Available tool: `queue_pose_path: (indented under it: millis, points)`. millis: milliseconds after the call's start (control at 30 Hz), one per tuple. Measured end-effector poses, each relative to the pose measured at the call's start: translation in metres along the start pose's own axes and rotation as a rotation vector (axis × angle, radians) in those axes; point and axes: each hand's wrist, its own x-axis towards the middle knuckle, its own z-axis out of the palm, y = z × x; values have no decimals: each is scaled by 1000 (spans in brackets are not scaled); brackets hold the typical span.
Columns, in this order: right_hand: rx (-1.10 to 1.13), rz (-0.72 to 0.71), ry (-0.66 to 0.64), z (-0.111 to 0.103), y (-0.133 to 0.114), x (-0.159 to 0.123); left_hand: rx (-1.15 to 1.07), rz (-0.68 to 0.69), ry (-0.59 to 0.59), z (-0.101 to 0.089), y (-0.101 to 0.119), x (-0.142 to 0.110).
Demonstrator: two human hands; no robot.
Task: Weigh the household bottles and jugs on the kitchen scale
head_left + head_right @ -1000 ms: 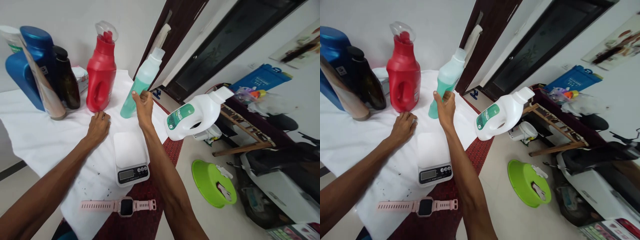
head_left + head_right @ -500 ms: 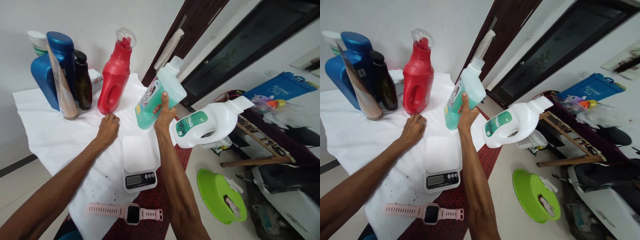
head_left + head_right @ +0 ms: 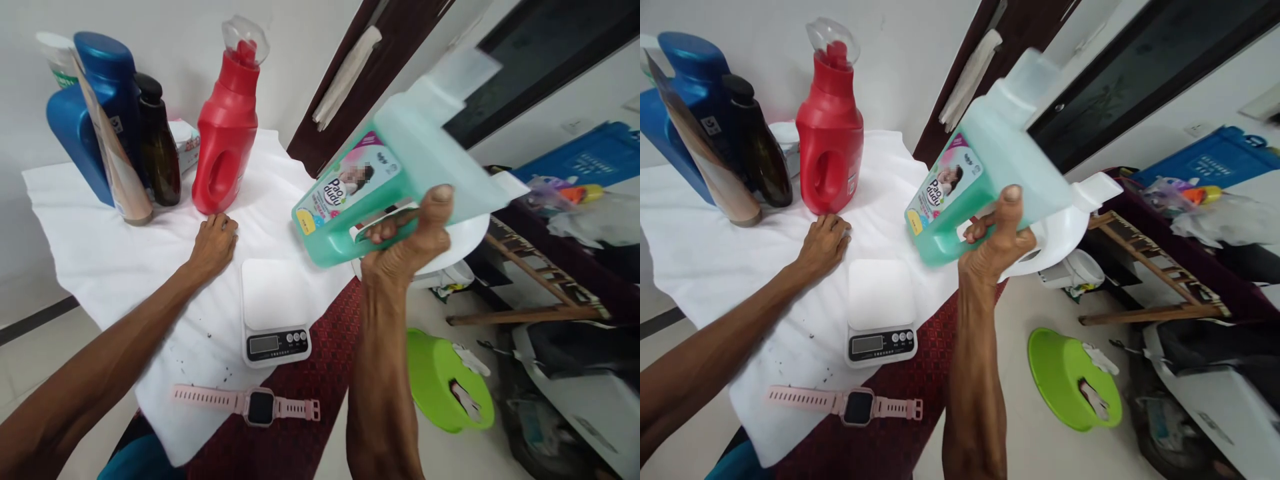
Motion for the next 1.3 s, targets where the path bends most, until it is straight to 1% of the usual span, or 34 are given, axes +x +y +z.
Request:
queue_pose_path:
  millis: [100,167,233,300,467,567,700,867,967,1033,1133,1233,1300]
  points:
    - [68,39,-52,-18,-37,-10,-7,0,-4,0,0,-1]
    - [75,70,-79,-28,-56,-23,-11,4,-1,1,-2,-1]
    - [62,92,-96,-35,-68,-39,-21,15,2,2,-3,-2]
    - [54,110,-101,-40,-73,-55,-26,27,6,3,-5,-2]
    - [51,166,-132,-46,-68,-84,-26,35,21,4,-6,-1]
    - [65,162,-139,-47,-64,-92,-21,31,8,3,-6,-1]
    - [49,161,-140,-46,-66,-98,-25,32,11,3,-5,-2]
    - [31,164,-173,-47,-69,-99,-46,36,20,3,-7,-1]
    - [1,178,-244,-54,-69,-96,-36,37,20,3,-8,-1]
    - [-40,137,-274,-60,-68,-93,-41,36,23,4,-8,-1]
    - [-81,51,-279,-70,-64,-89,-57,38,26,5,-9,-1]
    - [-79,73,-271,-81,-60,-86,-44,35,18,4,-8,0]
    - [-84,100,-226,-86,-58,-85,-35,28,16,4,-8,0]
